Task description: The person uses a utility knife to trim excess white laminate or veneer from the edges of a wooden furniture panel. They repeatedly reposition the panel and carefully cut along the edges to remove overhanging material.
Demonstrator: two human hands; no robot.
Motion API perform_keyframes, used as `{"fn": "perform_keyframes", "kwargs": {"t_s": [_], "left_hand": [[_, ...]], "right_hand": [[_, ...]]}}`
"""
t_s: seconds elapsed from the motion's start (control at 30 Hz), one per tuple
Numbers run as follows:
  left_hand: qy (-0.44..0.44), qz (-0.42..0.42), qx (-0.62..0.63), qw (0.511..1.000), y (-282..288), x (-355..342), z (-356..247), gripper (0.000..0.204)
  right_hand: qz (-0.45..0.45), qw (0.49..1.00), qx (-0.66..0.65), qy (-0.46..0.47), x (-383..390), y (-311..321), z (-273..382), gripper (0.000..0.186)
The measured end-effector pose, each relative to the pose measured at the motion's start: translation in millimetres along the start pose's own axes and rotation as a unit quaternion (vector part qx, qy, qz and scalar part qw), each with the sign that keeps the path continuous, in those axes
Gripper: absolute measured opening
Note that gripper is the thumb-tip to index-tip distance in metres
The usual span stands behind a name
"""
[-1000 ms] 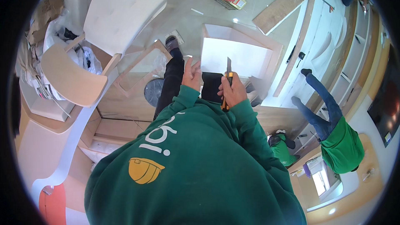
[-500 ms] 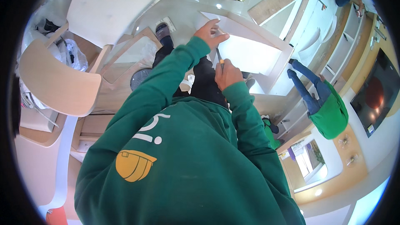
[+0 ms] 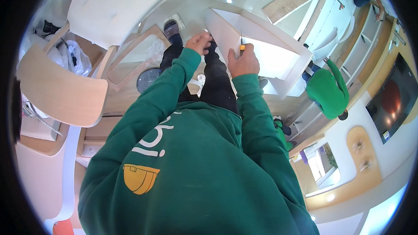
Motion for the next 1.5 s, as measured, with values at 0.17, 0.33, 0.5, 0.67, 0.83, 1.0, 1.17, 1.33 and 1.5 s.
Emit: {"fn": "perform_keyframes", "kwargs": {"t_s": [0.17, 0.33, 0.5, 0.67, 0.83, 1.0, 1.17, 1.33, 1.5], "left_hand": [[-0.026, 0.001, -0.003, 1.0, -5.3, 16.2, 7.1, 0.043], [-0.22, 0.06, -0.041, 0.973, -56.5, -0.6, -73.9, 0.051], [-0.232, 0.197, -0.208, 0.93, -113.7, 0.1, -101.3, 0.05], [-0.213, 0.308, -0.329, 0.867, -137.1, 0.4, -94.1, 0.048], [-0.203, 0.33, -0.343, 0.856, -141.0, -7.5, -91.8, 0.052], [-0.22, 0.312, -0.371, 0.847, -140.9, -9.6, -95.1, 0.061], [-0.222, 0.314, -0.371, 0.845, -143.0, -10.7, -96.0, 0.066], [-0.227, 0.31, -0.372, 0.845, -143.2, -11.4, -97.5, 0.068], [-0.226, 0.309, -0.342, 0.858, -142.4, -10.3, -99.8, 0.068]], "right_hand": [[0.075, 0.989, -0.097, -0.086, 13.9, -0.1, -20.0, 0.034], [0.181, 0.978, -0.065, -0.077, 27.6, 6.0, -20.2, 0.028], [0.162, 0.985, 0.061, 0.02, 18.8, 6.2, -3.3, 0.023], [0.173, 0.98, 0.098, 0.032, 12.7, 4.1, -1.4, 0.023], [0.18, 0.973, 0.142, -0.003, 12.4, 1.9, 0.0, 0.023], [0.185, 0.97, 0.15, -0.049, 13.4, -3.6, -0.2, 0.026], [0.225, 0.957, 0.158, -0.091, 9.1, -14.8, -6.1, 0.026], [0.228, 0.96, 0.144, -0.08, 2.9, -17.5, 3.1, 0.027], [0.227, 0.961, 0.158, -0.026, 15.5, -5.9, 8.3, 0.025]]}}
Point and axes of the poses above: each hand's wrist, its own x-axis away from the middle knuckle, its own y-axis out of the back of the hand, z = x × y, the point moved 9 cm from there along -x, towards the middle knuckle, and after that the axes turned 7 degrees about -z, right-handed, at the moved point
